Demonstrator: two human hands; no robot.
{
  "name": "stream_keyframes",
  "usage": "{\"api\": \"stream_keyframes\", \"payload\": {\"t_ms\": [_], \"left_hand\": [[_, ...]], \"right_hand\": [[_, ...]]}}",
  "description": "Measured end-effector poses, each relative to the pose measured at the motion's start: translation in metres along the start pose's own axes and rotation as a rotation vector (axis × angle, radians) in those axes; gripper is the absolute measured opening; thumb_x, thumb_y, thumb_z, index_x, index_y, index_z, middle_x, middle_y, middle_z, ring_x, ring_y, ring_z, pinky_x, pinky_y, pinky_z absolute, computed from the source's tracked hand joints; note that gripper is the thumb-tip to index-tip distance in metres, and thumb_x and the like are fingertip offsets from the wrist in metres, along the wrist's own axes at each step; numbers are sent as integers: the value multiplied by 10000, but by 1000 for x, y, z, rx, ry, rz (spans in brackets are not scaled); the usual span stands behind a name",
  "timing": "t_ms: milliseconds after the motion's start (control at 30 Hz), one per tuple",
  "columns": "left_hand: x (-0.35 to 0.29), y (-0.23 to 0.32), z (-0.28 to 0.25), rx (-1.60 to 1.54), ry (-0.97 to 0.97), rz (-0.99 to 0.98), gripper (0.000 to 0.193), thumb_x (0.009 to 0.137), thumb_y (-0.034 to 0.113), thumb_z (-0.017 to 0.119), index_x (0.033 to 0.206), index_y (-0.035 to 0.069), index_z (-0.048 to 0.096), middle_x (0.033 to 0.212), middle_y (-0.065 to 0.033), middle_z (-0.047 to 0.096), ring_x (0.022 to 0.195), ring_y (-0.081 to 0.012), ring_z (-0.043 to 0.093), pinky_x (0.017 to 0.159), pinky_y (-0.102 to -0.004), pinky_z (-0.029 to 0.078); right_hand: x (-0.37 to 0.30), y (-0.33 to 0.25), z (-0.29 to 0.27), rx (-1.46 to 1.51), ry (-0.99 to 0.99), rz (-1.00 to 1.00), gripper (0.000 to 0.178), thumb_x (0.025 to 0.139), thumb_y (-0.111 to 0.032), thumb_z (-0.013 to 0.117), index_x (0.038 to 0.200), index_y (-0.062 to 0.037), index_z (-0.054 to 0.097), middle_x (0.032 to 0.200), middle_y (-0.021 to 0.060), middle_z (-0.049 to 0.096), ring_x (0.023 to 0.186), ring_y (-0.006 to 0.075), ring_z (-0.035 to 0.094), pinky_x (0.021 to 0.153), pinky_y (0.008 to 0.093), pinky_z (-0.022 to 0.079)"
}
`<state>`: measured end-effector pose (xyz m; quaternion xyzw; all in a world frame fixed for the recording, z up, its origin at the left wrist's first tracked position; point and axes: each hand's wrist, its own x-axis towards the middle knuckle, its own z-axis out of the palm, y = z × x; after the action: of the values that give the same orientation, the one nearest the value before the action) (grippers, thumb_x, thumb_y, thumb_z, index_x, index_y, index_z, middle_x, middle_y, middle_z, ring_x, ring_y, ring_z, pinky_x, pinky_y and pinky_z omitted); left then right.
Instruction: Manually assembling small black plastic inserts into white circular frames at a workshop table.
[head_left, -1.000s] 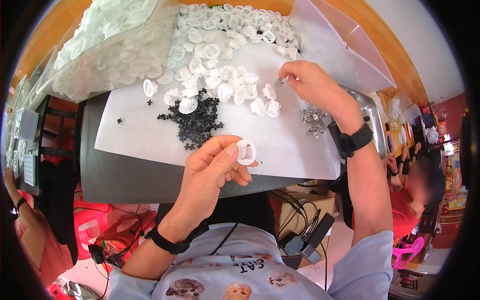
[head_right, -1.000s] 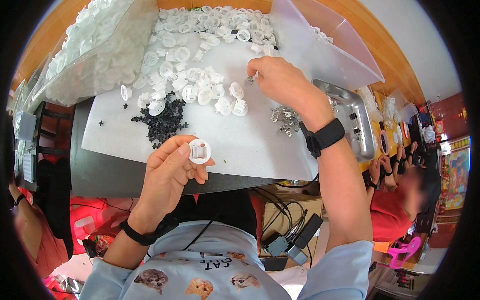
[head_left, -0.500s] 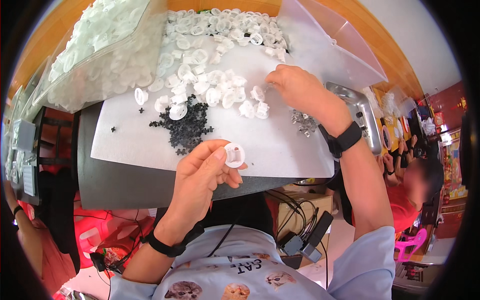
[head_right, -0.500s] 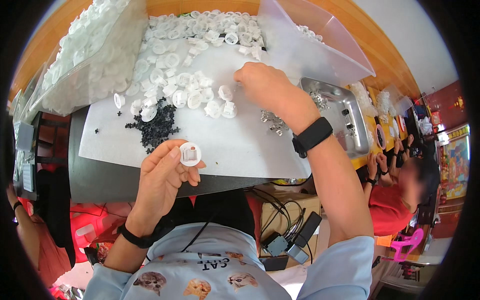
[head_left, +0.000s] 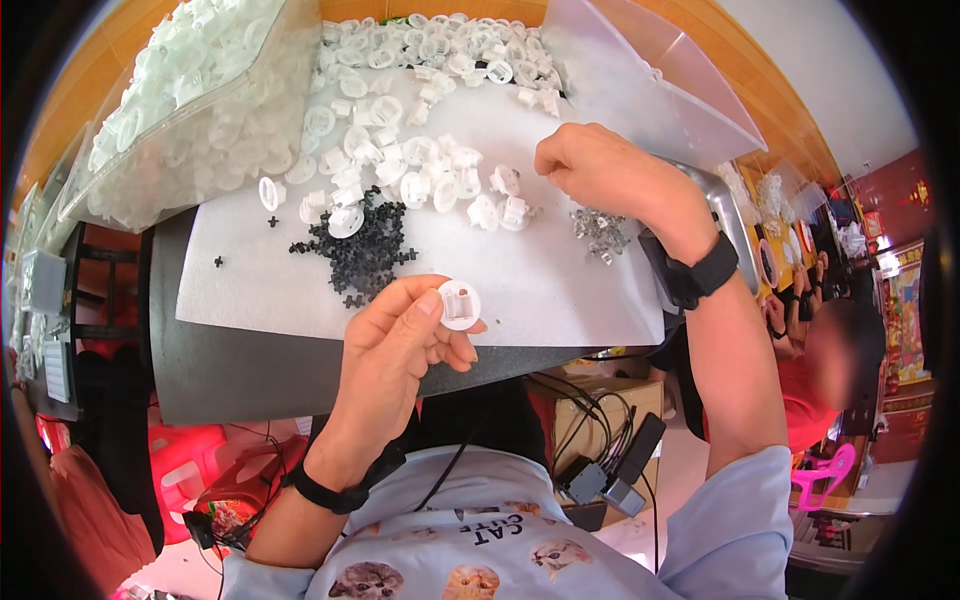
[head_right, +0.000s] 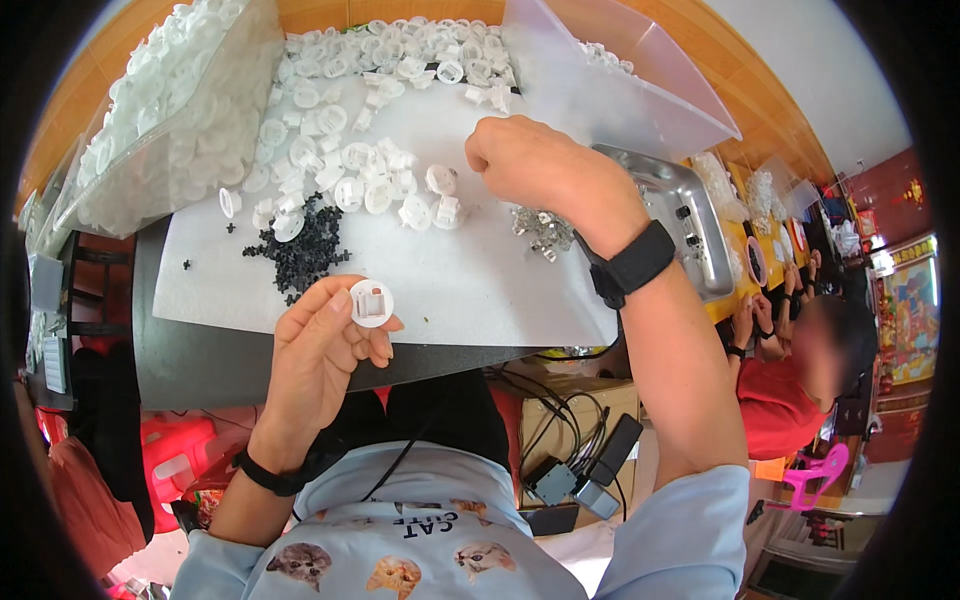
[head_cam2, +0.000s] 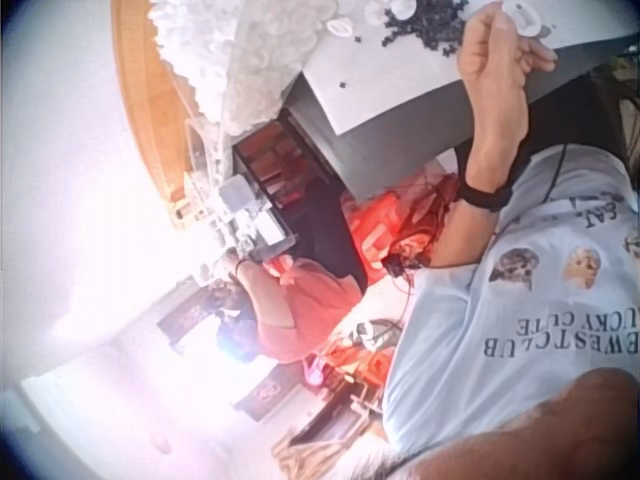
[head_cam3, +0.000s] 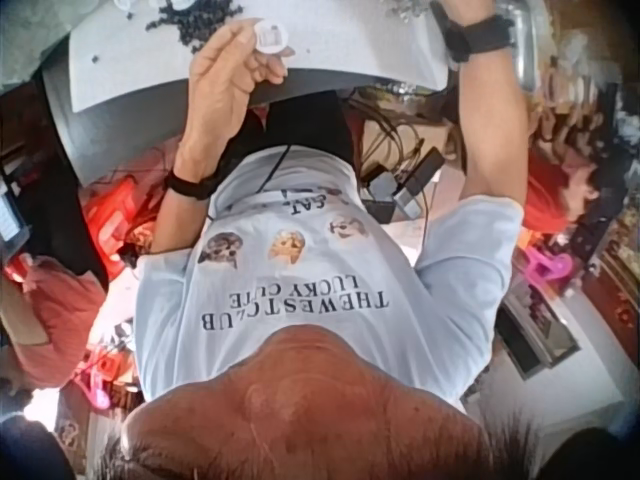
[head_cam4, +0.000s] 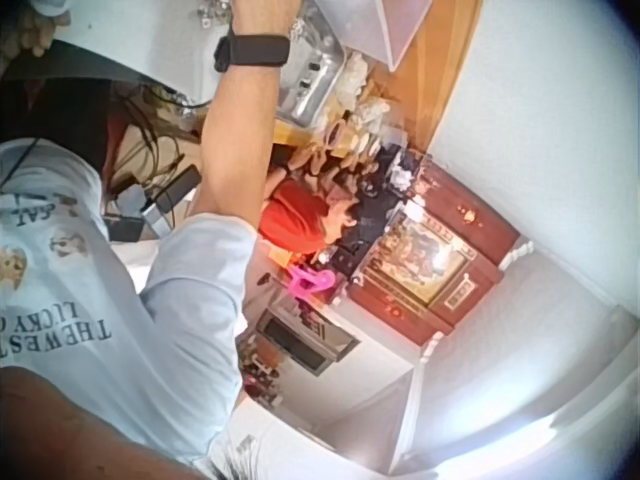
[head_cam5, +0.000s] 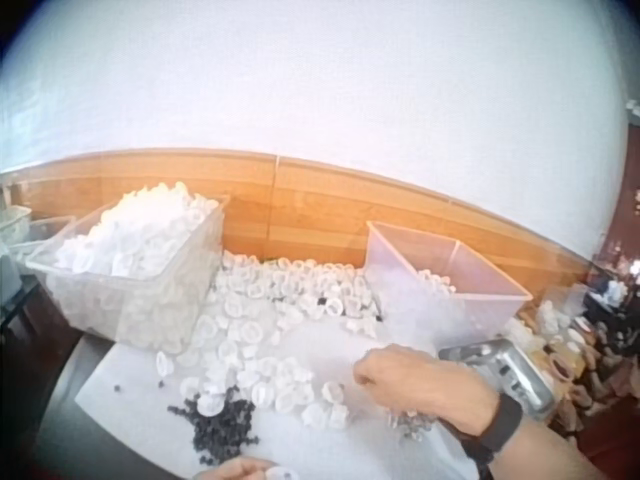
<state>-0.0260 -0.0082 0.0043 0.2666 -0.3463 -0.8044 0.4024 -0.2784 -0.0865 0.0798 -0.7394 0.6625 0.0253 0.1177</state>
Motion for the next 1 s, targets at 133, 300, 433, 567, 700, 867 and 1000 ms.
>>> {"api": "stream_keyframes", "payload": {"t_ms": [133,300,433,567,700,867,1000], "left_hand": [[0,0,1,13,12,0,273,995,198,419,1107,-21,537,909,-166,657,711,-161,623,623,-264,503],[-2,1,1,33,6,10,275,994,200,421,1110,-22,536,908,-161,657,710,-159,621,623,-266,501],[-3,-1,2,15,4,15,275,994,199,421,1112,-21,537,908,-160,657,711,-158,620,623,-267,499],[-4,-1,0,24,5,19,276,994,201,425,1115,-19,537,907,-159,657,716,-160,619,625,-268,498],[-5,-2,-2,15,-2,30,276,993,203,429,1121,-17,536,906,-158,657,719,-161,619,628,-267,498],[-3,-3,0,22,-13,31,272,995,198,426,1126,-13,536,910,-158,656,716,-160,617,629,-267,497],[-4,-3,-2,15,-19,44,272,996,194,423,1132,-11,539,911,-157,655,718,-160,616,632,-267,498]], "right_hand": [[-11,-13,-1,-48,-130,-2,165,800,-46,525,906,15,636,830,178,646,764,312,613,676,375,473],[-24,-25,13,13,-33,-88,160,709,-3,493,826,-10,602,812,192,616,800,383,597,665,450,468],[-31,-28,14,-88,-34,-93,158,707,10,485,815,5,599,825,200,617,822,383,596,682,461,467],[-47,-24,24,-149,41,-157,145,728,25,472,811,27,591,842,201,599,834,378,588,694,450,471],[-65,-21,25,-81,151,-211,147,759,31,475,841,26,598,859,195,578,847,376,575,712,440,470],[-67,-18,25,-20,167,-155,162,780,27,485,888,20,605,871,191,577,841,371,575,723,442,468],[-57,-15,34,-35,227,-187,126,799,1,492,862,19,600,869,191,581,836,369,579,716,440,472]]}}
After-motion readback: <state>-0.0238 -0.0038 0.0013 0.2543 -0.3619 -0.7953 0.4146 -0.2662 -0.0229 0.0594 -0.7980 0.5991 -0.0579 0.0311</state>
